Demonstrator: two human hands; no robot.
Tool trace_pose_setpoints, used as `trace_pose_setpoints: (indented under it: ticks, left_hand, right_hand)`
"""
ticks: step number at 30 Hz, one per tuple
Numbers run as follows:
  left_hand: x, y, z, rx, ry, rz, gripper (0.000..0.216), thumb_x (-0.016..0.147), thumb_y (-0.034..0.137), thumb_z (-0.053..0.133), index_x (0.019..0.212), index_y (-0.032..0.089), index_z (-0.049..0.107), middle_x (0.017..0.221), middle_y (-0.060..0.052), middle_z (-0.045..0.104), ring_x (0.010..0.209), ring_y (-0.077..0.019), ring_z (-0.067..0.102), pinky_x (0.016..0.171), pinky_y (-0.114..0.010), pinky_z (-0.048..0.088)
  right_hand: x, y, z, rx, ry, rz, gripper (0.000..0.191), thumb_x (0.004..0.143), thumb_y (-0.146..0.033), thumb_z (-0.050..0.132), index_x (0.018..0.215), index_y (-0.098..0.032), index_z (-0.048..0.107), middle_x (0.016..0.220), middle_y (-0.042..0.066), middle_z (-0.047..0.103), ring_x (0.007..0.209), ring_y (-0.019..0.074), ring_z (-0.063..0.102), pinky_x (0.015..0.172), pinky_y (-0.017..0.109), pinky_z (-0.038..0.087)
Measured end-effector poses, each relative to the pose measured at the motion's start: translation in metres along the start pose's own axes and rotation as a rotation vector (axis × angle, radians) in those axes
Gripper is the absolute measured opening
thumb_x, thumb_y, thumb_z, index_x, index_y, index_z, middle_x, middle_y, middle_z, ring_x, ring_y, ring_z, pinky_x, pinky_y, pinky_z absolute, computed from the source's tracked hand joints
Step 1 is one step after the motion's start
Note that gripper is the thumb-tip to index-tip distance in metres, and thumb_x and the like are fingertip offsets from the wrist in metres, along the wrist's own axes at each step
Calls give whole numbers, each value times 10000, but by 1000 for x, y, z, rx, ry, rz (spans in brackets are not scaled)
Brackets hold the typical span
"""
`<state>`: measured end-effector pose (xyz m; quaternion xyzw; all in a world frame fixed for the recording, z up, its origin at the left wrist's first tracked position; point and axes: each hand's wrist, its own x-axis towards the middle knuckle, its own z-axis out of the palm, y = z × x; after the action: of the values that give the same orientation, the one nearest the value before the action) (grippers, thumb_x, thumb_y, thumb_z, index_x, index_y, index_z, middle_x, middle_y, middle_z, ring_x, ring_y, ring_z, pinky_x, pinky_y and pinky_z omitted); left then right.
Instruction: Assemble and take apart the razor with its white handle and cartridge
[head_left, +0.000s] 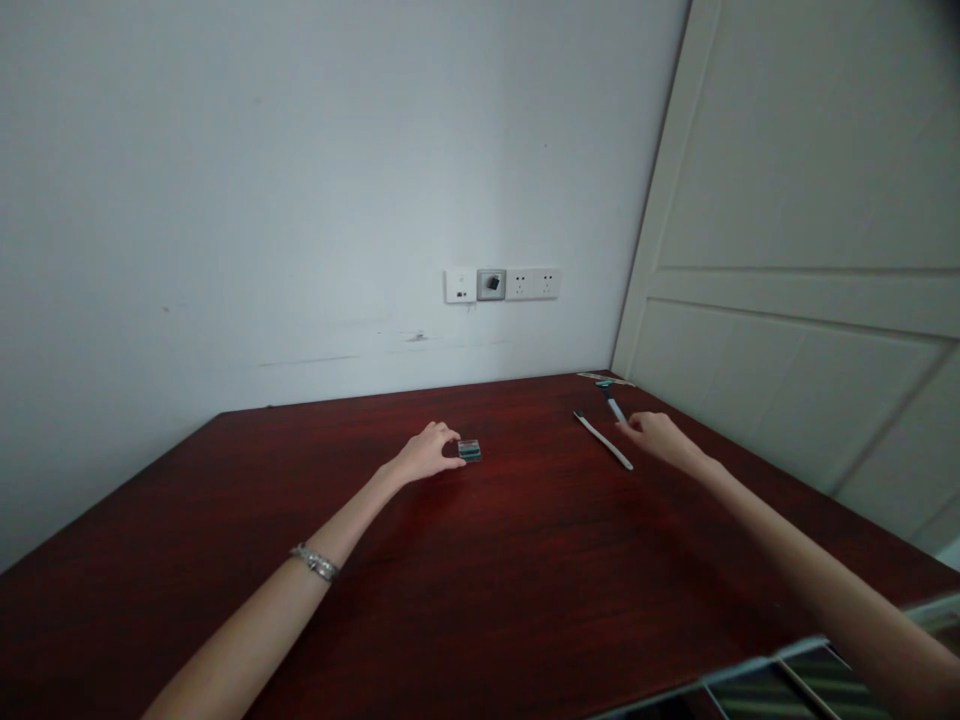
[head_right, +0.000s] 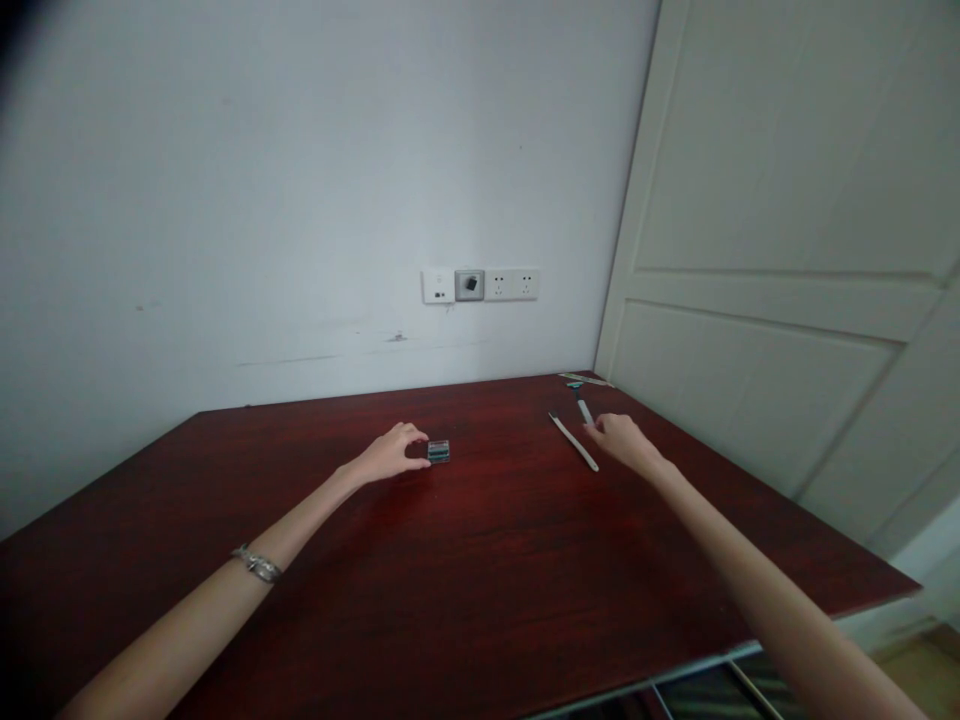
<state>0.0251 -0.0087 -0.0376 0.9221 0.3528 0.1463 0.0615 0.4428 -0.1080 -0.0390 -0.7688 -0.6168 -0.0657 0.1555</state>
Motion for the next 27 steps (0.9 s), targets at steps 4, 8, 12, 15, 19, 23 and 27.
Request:
trace_pose_setpoints:
  ticks: [4, 8, 12, 15, 19, 23, 27]
  left_hand:
    - [1, -4, 5, -10, -31, -20, 614, 716, 539, 589, 1181, 142, 535, 1101, -121, 537, 1044, -264, 459, 859, -344, 394]
    - [1, -4, 7, -10, -58, -24, 616, 740, 557, 552, 1203, 151, 529, 1085, -122, 525, 1039, -268, 449, 842, -344, 394]
    - [1, -7, 8, -13, -73, -11, 498, 763, 539, 538, 1132, 209, 593, 1010, -93, 533, 981, -247, 463, 822, -326, 390]
    - [1, -12, 10, -27, -75, -6, 456, 768, 527, 540, 1109, 235, 615, 981, -82, 533, 954, -235, 466, 818, -317, 386]
    - [2, -17, 15, -44, -53, -26, 438, 767, 514, 550, 1098, 238, 627, 982, -85, 530, 950, -234, 465, 828, -317, 383]
    - [2, -19, 18, -59, -43, -48, 464, 755, 511, 567, 1115, 222, 617, 1006, -94, 531, 973, -239, 461, 837, -315, 385]
    - [1, -19, 19, -74, -46, -49, 458, 750, 506, 574, 1108, 225, 621, 992, -89, 538, 972, -239, 468, 836, -315, 390]
  right_hand:
    - [7, 21, 6, -72, -96, 11, 341, 830, -376, 459, 653, -144, 636, 709, 140, 672, 667, 229, 628, 548, 268, 342]
    - [9, 25, 14, -80, -179, -7, 335, 825, -370, 466, 662, -138, 645, 721, 136, 674, 670, 224, 628, 558, 269, 357]
    - [13, 25, 21, -77, -213, -5, 354, 828, -390, 461, 671, -132, 647, 740, 139, 678, 686, 230, 628, 574, 275, 369]
    - [16, 24, 24, -72, -232, 3, 361, 830, -400, 459, 676, -132, 646, 743, 141, 678, 698, 238, 630, 575, 277, 375]
    - [19, 23, 25, -80, -246, 8, 357, 832, -405, 459, 705, -128, 645, 761, 145, 677, 713, 243, 633, 585, 281, 386]
    - [23, 23, 28, -94, -267, 22, 360, 834, -415, 464, 746, -118, 647, 802, 158, 677, 736, 254, 637, 598, 290, 403]
    - [25, 23, 30, -92, -277, 38, 389, 837, -437, 460, 766, -103, 647, 829, 176, 673, 740, 259, 637, 600, 300, 414]
